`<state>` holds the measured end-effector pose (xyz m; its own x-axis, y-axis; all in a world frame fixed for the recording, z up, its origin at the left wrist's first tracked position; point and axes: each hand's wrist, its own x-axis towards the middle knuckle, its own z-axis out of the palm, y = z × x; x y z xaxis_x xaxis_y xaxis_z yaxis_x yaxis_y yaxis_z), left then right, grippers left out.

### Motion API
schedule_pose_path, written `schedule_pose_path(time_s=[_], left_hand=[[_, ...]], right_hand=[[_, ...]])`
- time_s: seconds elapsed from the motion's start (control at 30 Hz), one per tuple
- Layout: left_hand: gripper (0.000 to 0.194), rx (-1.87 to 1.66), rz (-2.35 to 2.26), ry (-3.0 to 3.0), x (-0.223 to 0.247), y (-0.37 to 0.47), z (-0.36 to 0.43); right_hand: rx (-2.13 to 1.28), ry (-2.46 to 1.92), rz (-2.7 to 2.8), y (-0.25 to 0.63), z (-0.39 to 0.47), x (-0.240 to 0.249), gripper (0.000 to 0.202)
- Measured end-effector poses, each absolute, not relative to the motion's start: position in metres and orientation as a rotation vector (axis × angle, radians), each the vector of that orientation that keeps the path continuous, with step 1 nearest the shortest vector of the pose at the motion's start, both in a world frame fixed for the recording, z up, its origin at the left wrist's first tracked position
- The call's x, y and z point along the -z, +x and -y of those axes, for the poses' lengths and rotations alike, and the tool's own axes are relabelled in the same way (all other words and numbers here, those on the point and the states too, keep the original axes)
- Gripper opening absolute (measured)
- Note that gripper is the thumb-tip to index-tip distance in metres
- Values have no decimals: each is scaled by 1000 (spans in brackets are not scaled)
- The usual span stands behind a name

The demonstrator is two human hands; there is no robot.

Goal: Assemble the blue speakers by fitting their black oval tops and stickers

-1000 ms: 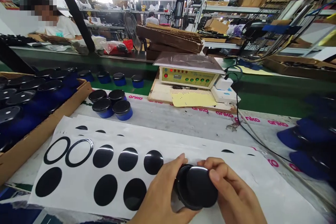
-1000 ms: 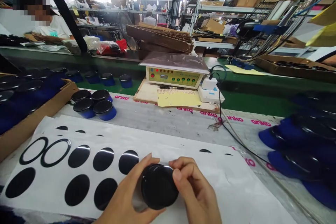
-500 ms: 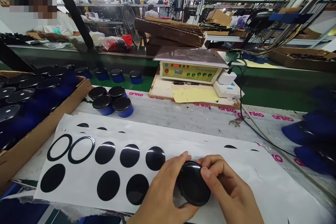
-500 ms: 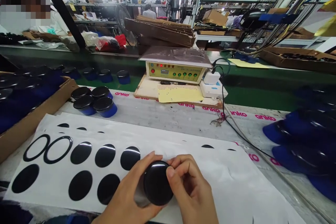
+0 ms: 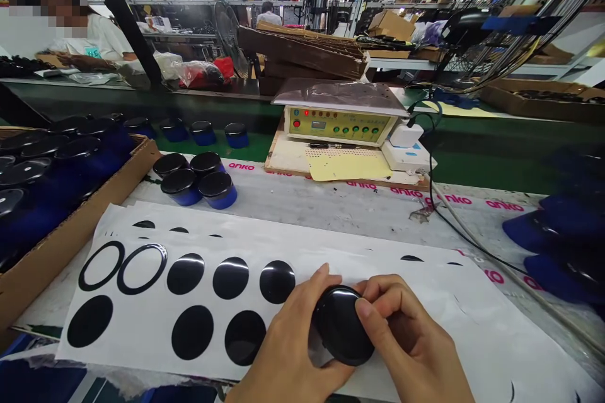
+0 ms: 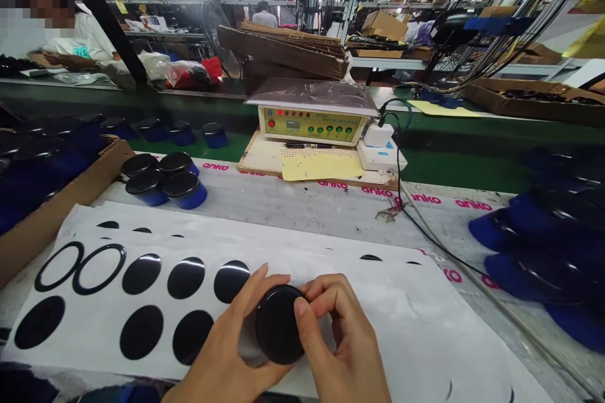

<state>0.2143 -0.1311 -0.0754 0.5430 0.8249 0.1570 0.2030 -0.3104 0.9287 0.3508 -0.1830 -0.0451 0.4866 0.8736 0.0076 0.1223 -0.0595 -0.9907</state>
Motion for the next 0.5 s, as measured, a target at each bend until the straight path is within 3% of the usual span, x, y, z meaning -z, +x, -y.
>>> schedule_pose_path(time_s=[0.3,0.4,0.5], left_hand=[[96,-756,-869,1752,75,213,133],[95,-737,-862,1779,78,212,130],[96,-710,-830,1927,80,211,128]], right_hand=[[-723,-1548,922,345,183,48,27],[-692,-1510,842,343,182,54,19],[-643,-1505,767,355,181,55,30]])
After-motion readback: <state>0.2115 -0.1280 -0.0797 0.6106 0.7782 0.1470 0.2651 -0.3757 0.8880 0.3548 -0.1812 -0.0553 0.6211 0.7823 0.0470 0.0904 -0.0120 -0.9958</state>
